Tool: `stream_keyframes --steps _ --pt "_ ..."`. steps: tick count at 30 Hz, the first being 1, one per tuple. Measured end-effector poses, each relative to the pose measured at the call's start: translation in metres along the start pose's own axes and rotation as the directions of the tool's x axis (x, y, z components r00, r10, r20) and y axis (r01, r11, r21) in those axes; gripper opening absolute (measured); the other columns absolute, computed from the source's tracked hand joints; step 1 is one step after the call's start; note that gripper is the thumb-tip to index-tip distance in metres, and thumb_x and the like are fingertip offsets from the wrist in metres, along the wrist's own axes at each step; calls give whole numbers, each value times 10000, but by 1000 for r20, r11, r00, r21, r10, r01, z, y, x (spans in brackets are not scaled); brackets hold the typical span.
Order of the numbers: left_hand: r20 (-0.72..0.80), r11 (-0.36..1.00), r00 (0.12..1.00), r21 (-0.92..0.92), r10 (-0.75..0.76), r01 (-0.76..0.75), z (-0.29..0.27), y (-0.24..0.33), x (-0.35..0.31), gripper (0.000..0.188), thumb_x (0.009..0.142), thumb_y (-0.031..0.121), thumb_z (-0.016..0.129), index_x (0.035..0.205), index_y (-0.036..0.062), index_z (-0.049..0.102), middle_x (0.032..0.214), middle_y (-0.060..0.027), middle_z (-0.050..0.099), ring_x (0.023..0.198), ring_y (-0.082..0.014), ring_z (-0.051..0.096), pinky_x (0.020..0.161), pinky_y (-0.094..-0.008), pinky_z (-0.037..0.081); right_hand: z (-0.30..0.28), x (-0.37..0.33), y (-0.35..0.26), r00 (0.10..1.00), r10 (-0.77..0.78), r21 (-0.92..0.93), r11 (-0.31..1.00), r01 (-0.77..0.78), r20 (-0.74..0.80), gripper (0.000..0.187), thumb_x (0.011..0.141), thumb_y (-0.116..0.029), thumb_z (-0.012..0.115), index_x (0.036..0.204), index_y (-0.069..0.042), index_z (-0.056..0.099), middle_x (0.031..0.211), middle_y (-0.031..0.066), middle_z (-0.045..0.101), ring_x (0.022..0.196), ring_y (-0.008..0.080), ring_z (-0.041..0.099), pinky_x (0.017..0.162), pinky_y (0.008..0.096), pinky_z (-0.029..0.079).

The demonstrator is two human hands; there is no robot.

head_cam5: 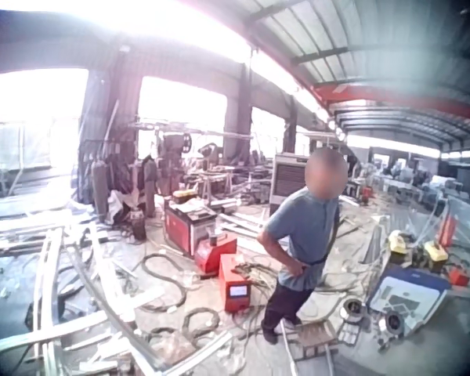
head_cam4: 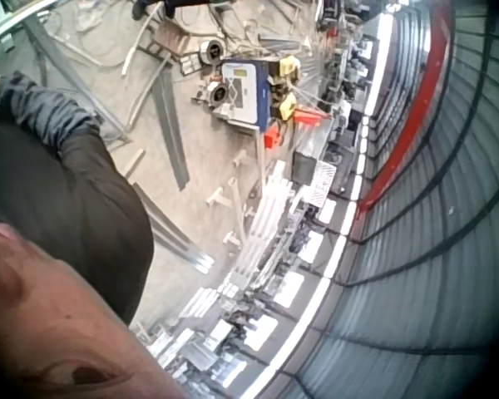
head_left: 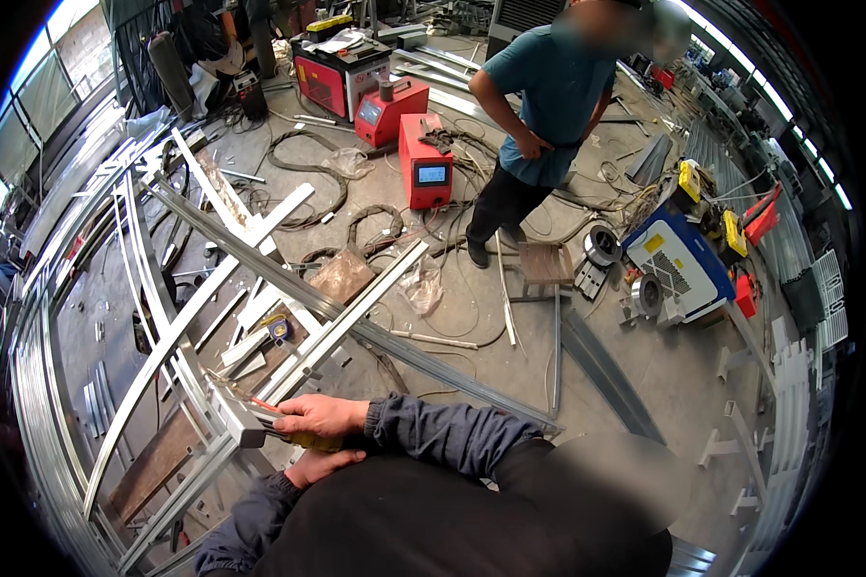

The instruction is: The person assembles a metal frame by positioning aluminum profiles on a workbench and fastening them with a pneumatic nail gun. The person repeatedly aligns pieces, fires fasteners at joints, and adjusts the frame while other workers are visible in the background.

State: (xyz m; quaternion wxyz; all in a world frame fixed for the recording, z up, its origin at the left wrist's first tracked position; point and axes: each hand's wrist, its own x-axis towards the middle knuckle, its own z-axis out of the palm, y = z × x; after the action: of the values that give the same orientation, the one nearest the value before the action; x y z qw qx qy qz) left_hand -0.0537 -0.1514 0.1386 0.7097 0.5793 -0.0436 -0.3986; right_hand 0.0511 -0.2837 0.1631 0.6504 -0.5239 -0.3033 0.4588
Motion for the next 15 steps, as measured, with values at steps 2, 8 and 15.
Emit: stream_keyframes --steps 2,8,15 --pt "-32 999 999 -47 -10 9 -2 -9 -7 579 993 150 780 1506 -1 559 1470 -81 637 1347 -210 592 1146 -359 464 4 3 0 999 -26 -45 999 27 23 541 1094 -547 593 1285 -45 656 1074 44 670 1031 142 589 934 329 491" --pt "-138 1000 990 -15 24 -26 -15 -20 -36 578 973 109 770 1498 -14 562 1434 -97 658 1329 -212 615 1077 -358 521 18 3 -15 999 -15 -96 995 19 42 574 1113 -492 580 1535 -108 519 1316 127 681 1214 201 628 1048 362 493" --pt "-285 966 957 -226 58 -126 -16 -13 -96 463 982 84 730 1413 34 570 1405 -77 632 1328 -187 582 1111 -347 478 41 16 53 994 22 59 998 -16 -109 544 1142 -377 562 1566 -46 484 1209 76 696 1114 153 658 987 313 530"
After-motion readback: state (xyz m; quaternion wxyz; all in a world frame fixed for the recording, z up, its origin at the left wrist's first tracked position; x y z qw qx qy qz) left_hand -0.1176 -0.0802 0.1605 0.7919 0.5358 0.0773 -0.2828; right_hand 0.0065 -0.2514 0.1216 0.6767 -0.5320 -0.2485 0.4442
